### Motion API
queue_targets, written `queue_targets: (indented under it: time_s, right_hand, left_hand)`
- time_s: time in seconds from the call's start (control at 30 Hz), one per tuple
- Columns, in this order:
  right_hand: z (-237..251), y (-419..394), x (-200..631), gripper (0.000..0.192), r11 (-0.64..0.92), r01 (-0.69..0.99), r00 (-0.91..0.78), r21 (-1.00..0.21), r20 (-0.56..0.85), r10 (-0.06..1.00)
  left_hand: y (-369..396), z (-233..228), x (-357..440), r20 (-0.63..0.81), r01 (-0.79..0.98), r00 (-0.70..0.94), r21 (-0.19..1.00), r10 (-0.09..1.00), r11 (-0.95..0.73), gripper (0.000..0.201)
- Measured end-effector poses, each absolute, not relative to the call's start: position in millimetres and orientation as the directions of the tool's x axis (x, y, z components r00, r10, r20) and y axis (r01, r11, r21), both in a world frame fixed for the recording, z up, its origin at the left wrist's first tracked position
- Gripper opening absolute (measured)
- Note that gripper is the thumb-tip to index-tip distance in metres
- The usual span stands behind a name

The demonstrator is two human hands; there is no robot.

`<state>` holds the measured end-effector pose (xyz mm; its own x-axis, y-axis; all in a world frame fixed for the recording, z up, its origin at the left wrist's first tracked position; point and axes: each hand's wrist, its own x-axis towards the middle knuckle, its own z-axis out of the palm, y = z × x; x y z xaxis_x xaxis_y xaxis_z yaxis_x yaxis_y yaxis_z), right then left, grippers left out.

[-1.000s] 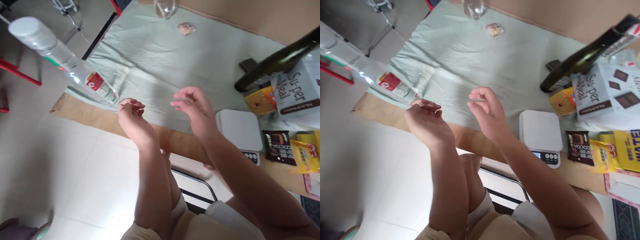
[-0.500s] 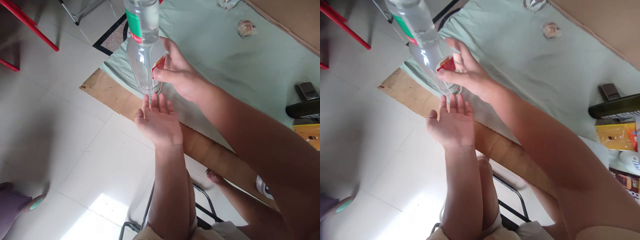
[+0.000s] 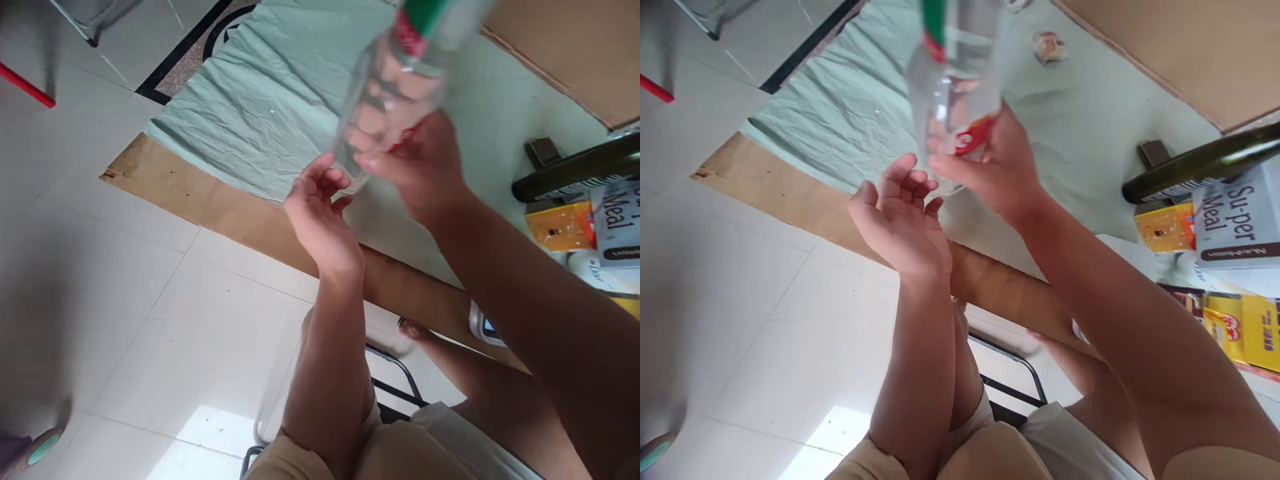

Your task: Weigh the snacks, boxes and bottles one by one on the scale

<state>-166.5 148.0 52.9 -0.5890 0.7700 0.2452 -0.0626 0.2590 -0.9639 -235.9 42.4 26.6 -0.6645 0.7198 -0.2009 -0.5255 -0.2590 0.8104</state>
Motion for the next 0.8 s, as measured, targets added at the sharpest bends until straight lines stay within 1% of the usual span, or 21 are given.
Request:
queue_targets:
  time_s: [0.03, 0.07, 0.1, 0.13, 0.17, 0.2, 0.27, 0.33, 0.37, 0.47, 0.57, 0.67, 0.73, 0.8]
  right_hand:
    - [59.2, 144.3, -140.3, 0.058, 0.285, -0.074, -0.561, -0.956, 0.277, 0.78]
    - [64.6, 139.8, -111.9, 0.057, 0.325, -0.092, -0.508, -0.941, 0.325, 0.797]
    - [68.9, 134.6, -81.8, 0.057, 0.349, -0.079, -0.463, -0.934, 0.344, 0.817]
    - [71.9, 128.6, -51.0, 0.059, 0.368, -0.06, -0.422, -0.928, 0.358, 0.833]
    - [73.9, 122.0, -20.4, 0.062, 0.394, -0.031, -0.388, -0.919, 0.374, 0.842]
    - [74.7, 114.9, 9.0, 0.064, 0.427, 0.02, -0.348, -0.904, 0.394, 0.851]
    - [73.1, 99.9, 60.2, 0.061, 0.423, 0.121, -0.277, -0.898, 0.379, 0.883]
    - [67.5, 85.8, 97.3, 0.057, 0.398, 0.197, -0.186, -0.896, 0.365, 0.912]
    - [63.6, 79.9, 110.3, 0.056, 0.385, 0.226, -0.138, -0.895, 0.362, 0.922]
    - [50.6, 68.5, 132.9, 0.054, 0.363, 0.286, -0.016, -0.887, 0.374, 0.927]
    - [38.9, 65.2, 143.8, 0.053, 0.355, 0.256, 0.061, -0.899, 0.382, 0.922]
    - [29.2, 63.7, 149.9, 0.055, 0.317, 0.208, 0.101, -0.925, 0.343, 0.934]
    - [23.5, 61.5, 150.1, 0.053, 0.306, 0.199, 0.109, -0.931, 0.331, 0.937]
    - [18.7, 57.7, 147.1, 0.052, 0.327, 0.18, 0.125, -0.928, 0.352, 0.928]
  left_hand:
    - [45.7, 26.0, -229.1, -0.078, -0.413, -0.634, 0.875, 0.769, -0.251, 0.047]
    - [49.7, 25.8, -221.2, 0.044, -0.303, -0.57, 0.917, 0.82, -0.261, 0.04]
    - [54.3, 25.9, -212.0, 0.148, -0.222, -0.483, 0.933, 0.863, -0.284, 0.034]
    - [59.1, 26.3, -201.5, 0.233, -0.166, -0.377, 0.935, 0.896, -0.313, 0.035]
    - [63.9, 26.9, -189.8, 0.303, -0.129, -0.256, 0.931, 0.918, -0.343, 0.043]
    - [68.3, 27.6, -177.1, 0.352, -0.097, -0.128, 0.926, 0.927, -0.365, 0.052]
    - [75.2, 29.2, -150.0, 0.395, -0.009, 0.123, 0.918, 0.91, -0.397, 0.063]
    - [79.1, 31.0, -122.9, 0.388, 0.072, 0.331, 0.898, 0.86, -0.433, 0.066]
    - [80.0, 31.8, -110.3, 0.377, 0.088, 0.387, 0.894, 0.842, -0.44, 0.066]
    - [81.0, 33.7, -79.6, 0.362, 0.111, 0.452, 0.884, 0.815, -0.454, 0.066]
    - [82.4, 33.6, -60.7, 0.342, 0.134, 0.454, 0.887, 0.823, -0.442, 0.059]
    - [85.9, 31.2, -49.2, 0.318, 0.123, 0.458, 0.902, 0.83, -0.413, 0.052]
    - [88.7, 28.1, -45.0, 0.314, 0.107, 0.471, 0.907, 0.824, -0.407, 0.055]
    - [91.4, 23.2, -45.4, 0.321, 0.112, 0.472, 0.902, 0.821, -0.417, 0.06]
